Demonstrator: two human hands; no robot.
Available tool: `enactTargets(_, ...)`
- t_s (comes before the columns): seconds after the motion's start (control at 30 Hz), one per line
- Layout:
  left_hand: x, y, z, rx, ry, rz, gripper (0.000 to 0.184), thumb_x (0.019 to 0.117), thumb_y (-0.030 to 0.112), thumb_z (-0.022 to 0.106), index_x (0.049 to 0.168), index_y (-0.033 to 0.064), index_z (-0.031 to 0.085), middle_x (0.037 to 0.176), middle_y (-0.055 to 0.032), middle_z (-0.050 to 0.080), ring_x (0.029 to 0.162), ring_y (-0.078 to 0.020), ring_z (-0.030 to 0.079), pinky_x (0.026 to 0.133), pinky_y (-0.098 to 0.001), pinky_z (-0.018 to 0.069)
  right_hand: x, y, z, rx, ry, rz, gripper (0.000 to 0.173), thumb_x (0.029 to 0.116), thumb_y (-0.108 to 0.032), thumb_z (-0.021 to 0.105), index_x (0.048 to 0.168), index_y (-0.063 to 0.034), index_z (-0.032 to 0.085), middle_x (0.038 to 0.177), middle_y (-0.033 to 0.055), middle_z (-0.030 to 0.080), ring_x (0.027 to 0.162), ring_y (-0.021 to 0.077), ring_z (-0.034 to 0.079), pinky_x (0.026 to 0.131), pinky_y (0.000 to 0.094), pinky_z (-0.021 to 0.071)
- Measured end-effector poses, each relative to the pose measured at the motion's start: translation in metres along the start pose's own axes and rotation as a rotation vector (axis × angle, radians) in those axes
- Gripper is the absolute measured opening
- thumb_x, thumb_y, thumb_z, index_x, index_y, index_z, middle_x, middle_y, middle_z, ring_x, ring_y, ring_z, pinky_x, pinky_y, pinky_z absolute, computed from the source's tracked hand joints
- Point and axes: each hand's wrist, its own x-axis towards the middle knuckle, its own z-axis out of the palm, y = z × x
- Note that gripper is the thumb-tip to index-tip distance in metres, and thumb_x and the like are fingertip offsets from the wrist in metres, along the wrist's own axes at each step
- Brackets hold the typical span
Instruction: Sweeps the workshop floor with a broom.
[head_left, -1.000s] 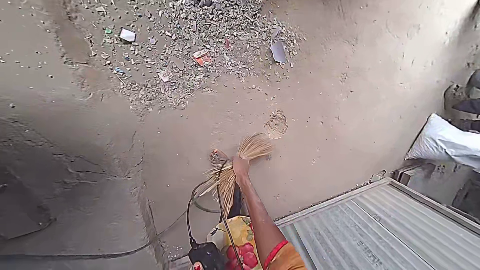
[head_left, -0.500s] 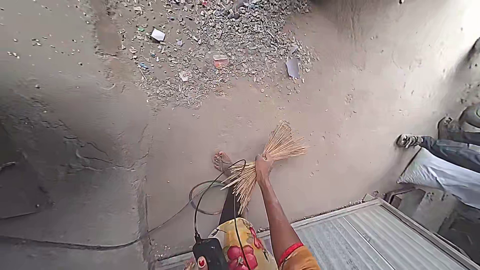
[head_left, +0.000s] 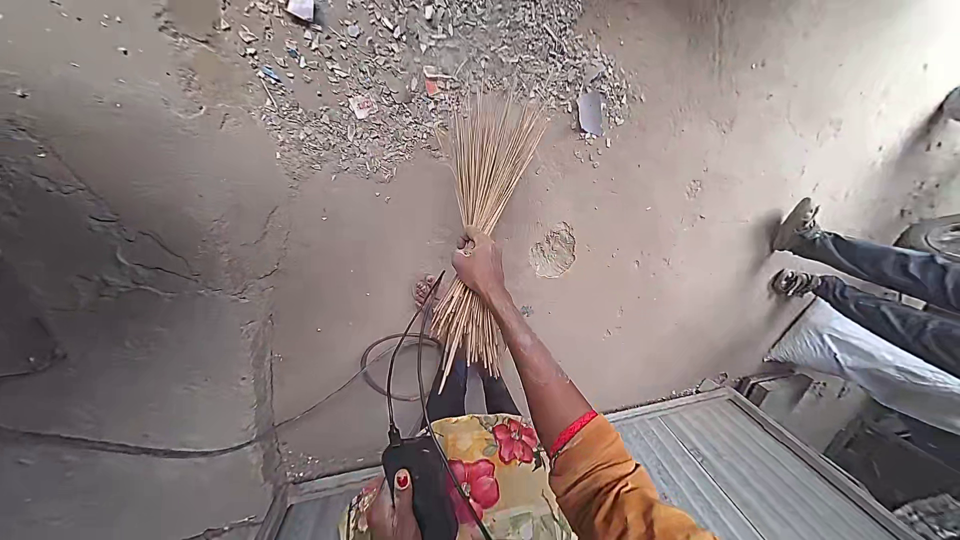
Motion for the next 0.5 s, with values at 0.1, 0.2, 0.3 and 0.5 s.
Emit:
enactTargets(0.1, -0.005, -0.01, 0.006, 0.001, 0.021, -0.017, 0.058, 0.1029, 0.038, 0.039, 0.099, -0.014, 0.063, 0.078, -0.0027, 0.066, 0.074, 0.008, 0.063, 0.076, -0.015, 0.0543, 0.009, 0.098, 0.013, -0.276, -0.148, 0.241, 0.032, 0.0904, -0.01, 0.068, 0.122, -0.007, 0.066, 0.117, 0.024, 0.067, 0.111, 0.0411, 0.065, 0.088, 0.0591, 0.0531)
enactTargets(0.2, -0.008, -0.016, 0.01, 0.066, 0.003, -0.013, 0.058, 0.1008, 0.038, 0.039, 0.1, -0.0145, 0.065, 0.079, -0.0094, 0.067, 0.075, 0.0013, 0.065, 0.077, -0.0207, 0.0543, -0.015, 0.185, 0.03, -0.386, -0.233, 0.399, 0.03, 0.0963, -0.016, 0.062, 0.123, -0.0022, 0.066, 0.125, 0.0242, 0.066, 0.12, 0.0391, 0.063, 0.096, 0.0571, 0.0506)
enactTargets(0.3, -0.016, -0.018, 0.015, 0.088, 0.014, 0.022, 0.063, 0.0999, 0.042, 0.041, 0.099, -0.0151, 0.066, 0.079, -0.0118, 0.069, 0.075, -0.0003, 0.066, 0.077, -0.0211, 0.0541, -0.066, 0.224, 0.033, -0.353, -0.244, 0.505, 0.023, 0.0941, -0.011, 0.061, 0.114, -0.0016, 0.067, 0.118, 0.0237, 0.067, 0.113, 0.0384, 0.064, 0.091, 0.0567, 0.0507)
enactTargets(0.5, -0.026, -0.023, 0.035, 0.079, 0.024, 0.017, 0.068, 0.1006, 0.049, 0.039, 0.098, -0.0133, 0.066, 0.078, -0.0098, 0.068, 0.074, 0.0005, 0.065, 0.076, -0.0203, 0.0542, -0.11, 0.167, 0.0, -0.162, 0.02, 0.301, 0.028, 0.0908, -0.003, 0.062, 0.119, -0.0024, 0.066, 0.1, 0.0192, 0.069, 0.09, 0.0334, 0.067, 0.08, 0.0515, 0.0511)
